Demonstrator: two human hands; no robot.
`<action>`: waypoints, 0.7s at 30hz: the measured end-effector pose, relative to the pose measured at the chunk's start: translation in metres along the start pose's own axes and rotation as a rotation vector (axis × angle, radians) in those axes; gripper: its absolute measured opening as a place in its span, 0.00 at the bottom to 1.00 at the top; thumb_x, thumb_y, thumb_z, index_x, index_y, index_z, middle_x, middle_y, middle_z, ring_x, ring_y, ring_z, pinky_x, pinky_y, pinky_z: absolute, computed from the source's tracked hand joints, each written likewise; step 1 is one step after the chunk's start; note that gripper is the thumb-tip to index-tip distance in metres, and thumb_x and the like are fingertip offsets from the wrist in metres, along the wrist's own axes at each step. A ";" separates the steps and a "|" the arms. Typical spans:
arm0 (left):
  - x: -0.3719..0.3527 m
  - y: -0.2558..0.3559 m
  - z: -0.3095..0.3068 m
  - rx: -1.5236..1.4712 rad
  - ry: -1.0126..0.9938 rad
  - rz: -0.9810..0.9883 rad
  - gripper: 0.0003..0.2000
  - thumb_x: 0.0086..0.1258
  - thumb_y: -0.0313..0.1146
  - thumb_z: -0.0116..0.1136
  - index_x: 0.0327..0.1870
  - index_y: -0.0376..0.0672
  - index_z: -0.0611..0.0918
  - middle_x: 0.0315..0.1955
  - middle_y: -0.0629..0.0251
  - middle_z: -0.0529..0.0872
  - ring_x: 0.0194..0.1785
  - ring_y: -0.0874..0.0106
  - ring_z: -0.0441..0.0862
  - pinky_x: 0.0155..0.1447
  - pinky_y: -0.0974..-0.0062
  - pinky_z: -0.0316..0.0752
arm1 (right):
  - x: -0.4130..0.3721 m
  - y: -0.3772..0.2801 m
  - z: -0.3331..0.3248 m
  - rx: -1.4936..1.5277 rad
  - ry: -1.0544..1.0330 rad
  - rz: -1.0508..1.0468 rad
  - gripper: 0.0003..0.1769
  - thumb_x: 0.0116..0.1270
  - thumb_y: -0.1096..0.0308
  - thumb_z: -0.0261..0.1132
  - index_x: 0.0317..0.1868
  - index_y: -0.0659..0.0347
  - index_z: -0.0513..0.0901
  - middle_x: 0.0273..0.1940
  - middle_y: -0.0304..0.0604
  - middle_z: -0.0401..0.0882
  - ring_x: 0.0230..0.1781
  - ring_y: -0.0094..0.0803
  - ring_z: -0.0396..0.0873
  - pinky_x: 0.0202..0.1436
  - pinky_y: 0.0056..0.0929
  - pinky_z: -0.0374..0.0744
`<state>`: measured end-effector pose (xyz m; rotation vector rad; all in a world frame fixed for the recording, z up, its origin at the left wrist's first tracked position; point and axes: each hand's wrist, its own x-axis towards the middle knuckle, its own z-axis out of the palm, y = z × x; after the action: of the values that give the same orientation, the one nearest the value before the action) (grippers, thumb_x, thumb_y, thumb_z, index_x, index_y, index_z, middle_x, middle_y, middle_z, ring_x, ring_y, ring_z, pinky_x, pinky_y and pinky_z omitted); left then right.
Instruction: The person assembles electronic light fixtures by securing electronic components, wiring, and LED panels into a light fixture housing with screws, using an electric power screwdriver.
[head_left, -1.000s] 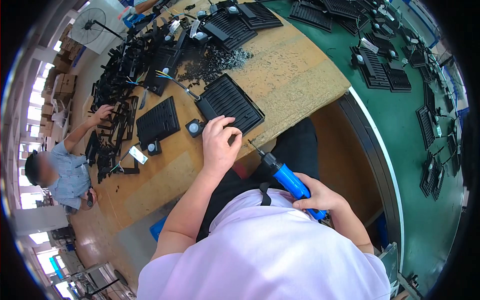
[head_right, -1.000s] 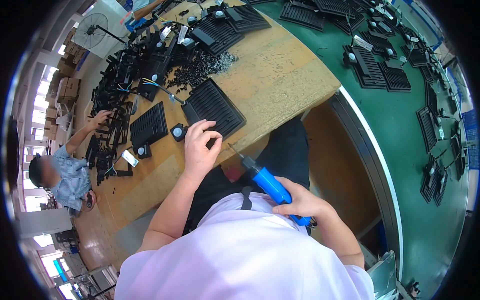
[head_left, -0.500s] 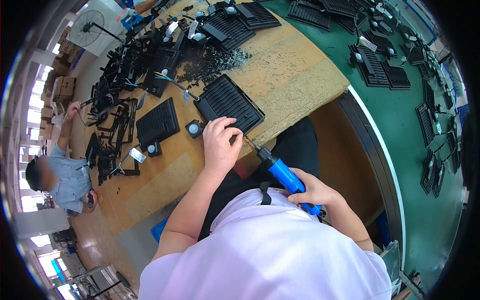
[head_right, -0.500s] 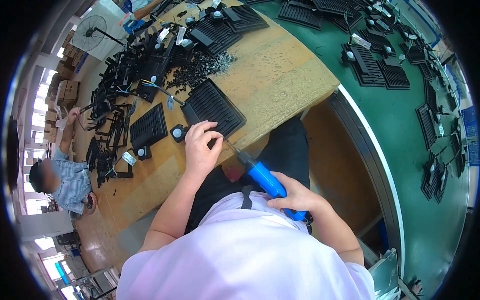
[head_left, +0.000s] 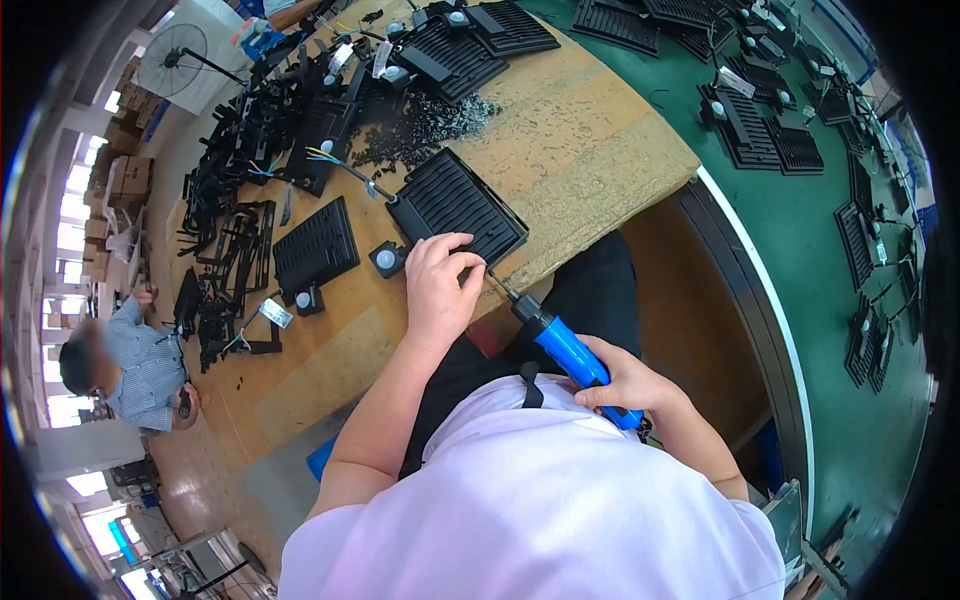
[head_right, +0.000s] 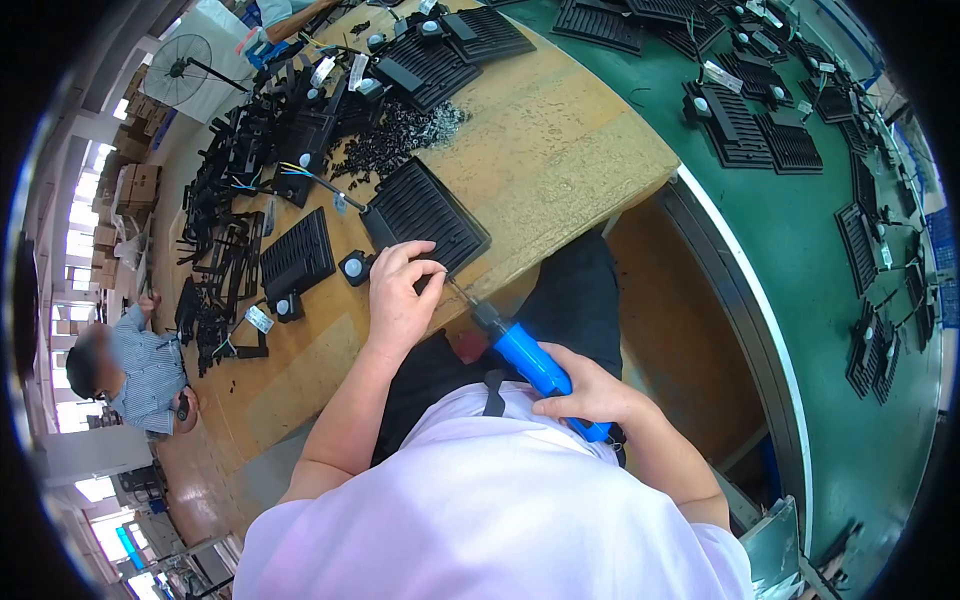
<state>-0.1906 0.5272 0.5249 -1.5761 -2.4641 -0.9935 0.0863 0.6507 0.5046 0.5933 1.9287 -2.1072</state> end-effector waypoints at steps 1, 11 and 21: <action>0.001 -0.001 -0.001 -0.005 -0.013 0.000 0.02 0.58 0.28 0.69 0.31 0.43 0.88 0.49 0.65 0.87 0.60 0.61 0.79 0.70 0.52 0.67 | 0.001 0.000 0.000 -0.011 0.004 -0.007 0.54 0.55 0.51 0.81 0.76 0.64 0.64 0.55 0.52 0.78 0.53 0.39 0.80 0.60 0.36 0.77; 0.005 -0.004 -0.008 -0.018 -0.099 0.056 0.02 0.59 0.27 0.68 0.32 0.44 0.88 0.50 0.65 0.87 0.61 0.59 0.78 0.70 0.52 0.67 | 0.002 0.004 0.001 0.067 -0.006 -0.020 0.53 0.54 0.55 0.81 0.75 0.64 0.65 0.54 0.49 0.78 0.53 0.37 0.79 0.61 0.36 0.76; 0.020 -0.012 -0.019 -0.028 -0.225 0.133 0.03 0.58 0.27 0.68 0.32 0.45 0.87 0.49 0.66 0.86 0.59 0.60 0.79 0.67 0.58 0.69 | 0.003 0.000 -0.002 0.047 -0.027 0.024 0.55 0.53 0.51 0.81 0.75 0.65 0.64 0.59 0.54 0.77 0.59 0.43 0.77 0.65 0.39 0.75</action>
<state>-0.2160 0.5293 0.5416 -1.9291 -2.4501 -0.8785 0.0835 0.6528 0.5035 0.5906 1.8535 -2.1397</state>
